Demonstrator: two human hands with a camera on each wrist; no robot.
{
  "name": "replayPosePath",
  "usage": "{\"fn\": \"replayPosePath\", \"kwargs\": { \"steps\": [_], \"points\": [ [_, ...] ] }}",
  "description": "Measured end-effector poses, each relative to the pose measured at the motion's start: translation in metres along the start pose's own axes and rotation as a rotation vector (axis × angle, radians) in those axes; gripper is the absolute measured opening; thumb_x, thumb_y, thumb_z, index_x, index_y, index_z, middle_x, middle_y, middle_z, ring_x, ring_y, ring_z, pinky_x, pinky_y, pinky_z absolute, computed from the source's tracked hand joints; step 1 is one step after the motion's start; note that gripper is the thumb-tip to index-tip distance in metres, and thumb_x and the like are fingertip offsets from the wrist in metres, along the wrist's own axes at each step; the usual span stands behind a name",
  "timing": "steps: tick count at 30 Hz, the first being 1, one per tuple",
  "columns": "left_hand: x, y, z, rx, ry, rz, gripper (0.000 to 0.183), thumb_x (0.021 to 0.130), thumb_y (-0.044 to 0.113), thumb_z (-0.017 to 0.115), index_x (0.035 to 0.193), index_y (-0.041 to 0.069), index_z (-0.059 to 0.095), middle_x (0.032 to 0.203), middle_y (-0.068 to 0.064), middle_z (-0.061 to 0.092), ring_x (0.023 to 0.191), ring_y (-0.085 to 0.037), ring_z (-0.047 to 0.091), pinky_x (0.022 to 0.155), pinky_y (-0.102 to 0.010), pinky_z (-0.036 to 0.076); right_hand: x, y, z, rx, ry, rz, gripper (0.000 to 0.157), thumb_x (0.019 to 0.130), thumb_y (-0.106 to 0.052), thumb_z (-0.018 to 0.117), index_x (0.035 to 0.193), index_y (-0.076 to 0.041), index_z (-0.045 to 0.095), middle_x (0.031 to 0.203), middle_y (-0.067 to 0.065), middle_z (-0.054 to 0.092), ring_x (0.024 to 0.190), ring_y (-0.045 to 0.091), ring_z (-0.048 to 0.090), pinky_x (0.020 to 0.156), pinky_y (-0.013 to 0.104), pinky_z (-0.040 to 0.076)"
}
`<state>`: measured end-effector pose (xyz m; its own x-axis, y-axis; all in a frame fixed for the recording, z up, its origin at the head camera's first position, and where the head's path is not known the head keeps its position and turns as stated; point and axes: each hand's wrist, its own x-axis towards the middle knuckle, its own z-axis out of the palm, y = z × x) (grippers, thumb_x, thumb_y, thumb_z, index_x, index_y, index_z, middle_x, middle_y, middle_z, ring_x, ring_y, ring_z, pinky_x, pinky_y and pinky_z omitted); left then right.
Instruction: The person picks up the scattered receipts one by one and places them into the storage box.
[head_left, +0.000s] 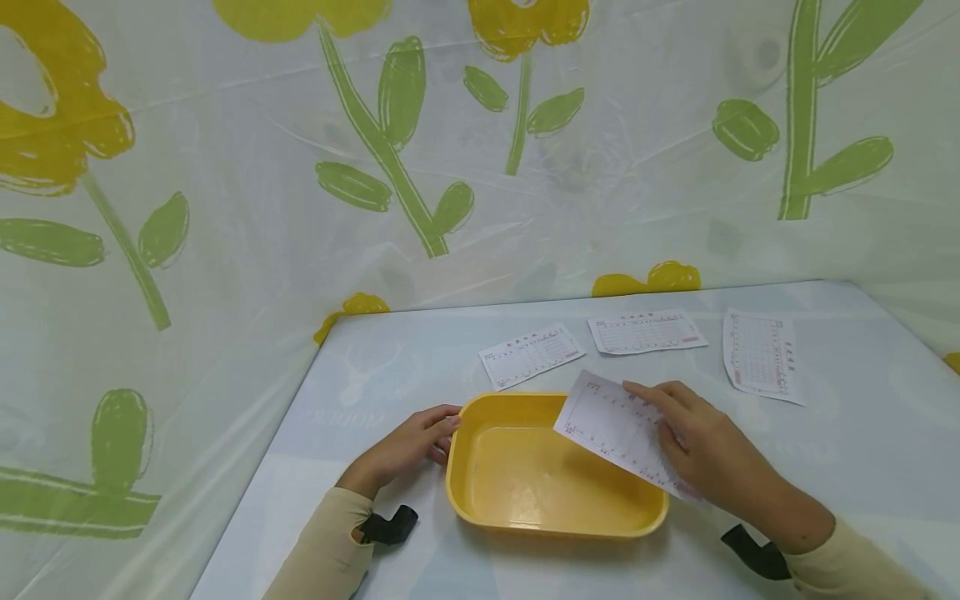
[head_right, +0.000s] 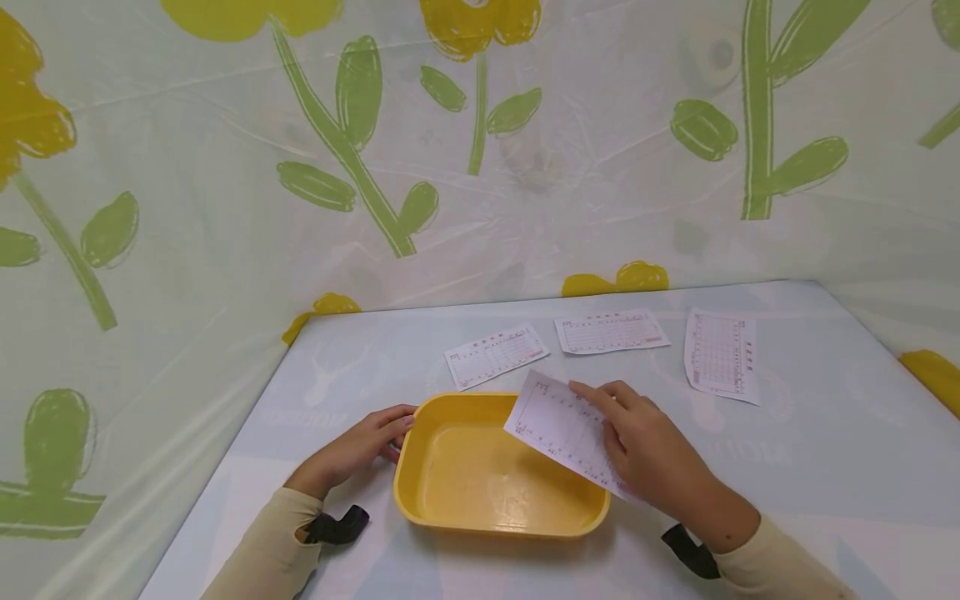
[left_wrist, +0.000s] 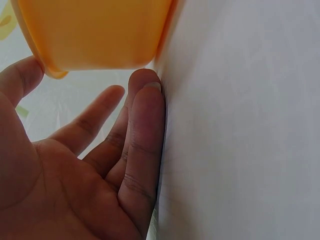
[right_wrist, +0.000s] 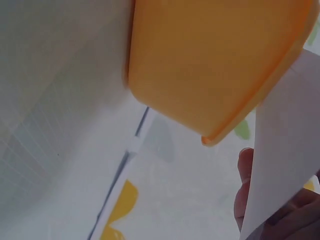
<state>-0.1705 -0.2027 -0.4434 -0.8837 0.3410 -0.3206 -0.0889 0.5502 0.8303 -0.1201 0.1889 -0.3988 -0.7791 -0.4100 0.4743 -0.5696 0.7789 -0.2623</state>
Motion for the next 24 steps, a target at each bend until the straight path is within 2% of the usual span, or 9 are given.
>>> {"fn": "replayPosePath", "kwargs": {
  "steps": [8, 19, 24],
  "points": [
    [0.001, -0.001, 0.000, -0.005, -0.004, 0.005, 0.056, 0.102, 0.055, 0.044, 0.143, 0.017, 0.053, 0.112, -0.002, 0.069, 0.090, -0.017, 0.065, 0.088, -0.035, 0.057, 0.000, -0.001, 0.007, 0.029, -0.074, 0.036, 0.061, 0.083, 0.005, 0.072, 0.138, -0.018, 0.058, 0.117, 0.005, 0.063, 0.095, 0.019, 0.063, 0.081, 0.037, 0.060],
    [0.000, 0.000, 0.000, -0.021, 0.003, 0.013, 0.055, 0.102, 0.052, 0.046, 0.142, 0.015, 0.054, 0.112, -0.003, 0.068, 0.088, -0.017, 0.064, 0.083, -0.031, 0.058, -0.003, -0.001, 0.014, 0.018, 0.003, -0.070, 0.052, 0.076, 0.008, 0.077, 0.121, -0.020, 0.073, 0.117, 0.005, 0.064, 0.097, 0.022, 0.064, 0.081, 0.041, 0.060],
    [0.000, -0.001, -0.002, -0.032, -0.021, 0.038, 0.054, 0.103, 0.049, 0.046, 0.143, 0.013, 0.053, 0.116, -0.006, 0.067, 0.088, -0.017, 0.064, 0.083, -0.030, 0.057, -0.004, -0.002, 0.020, 0.021, 0.014, -0.102, 0.047, 0.074, 0.009, 0.078, 0.112, -0.018, 0.076, 0.115, 0.008, 0.065, 0.099, 0.026, 0.064, 0.083, 0.045, 0.058]
  ]
}}
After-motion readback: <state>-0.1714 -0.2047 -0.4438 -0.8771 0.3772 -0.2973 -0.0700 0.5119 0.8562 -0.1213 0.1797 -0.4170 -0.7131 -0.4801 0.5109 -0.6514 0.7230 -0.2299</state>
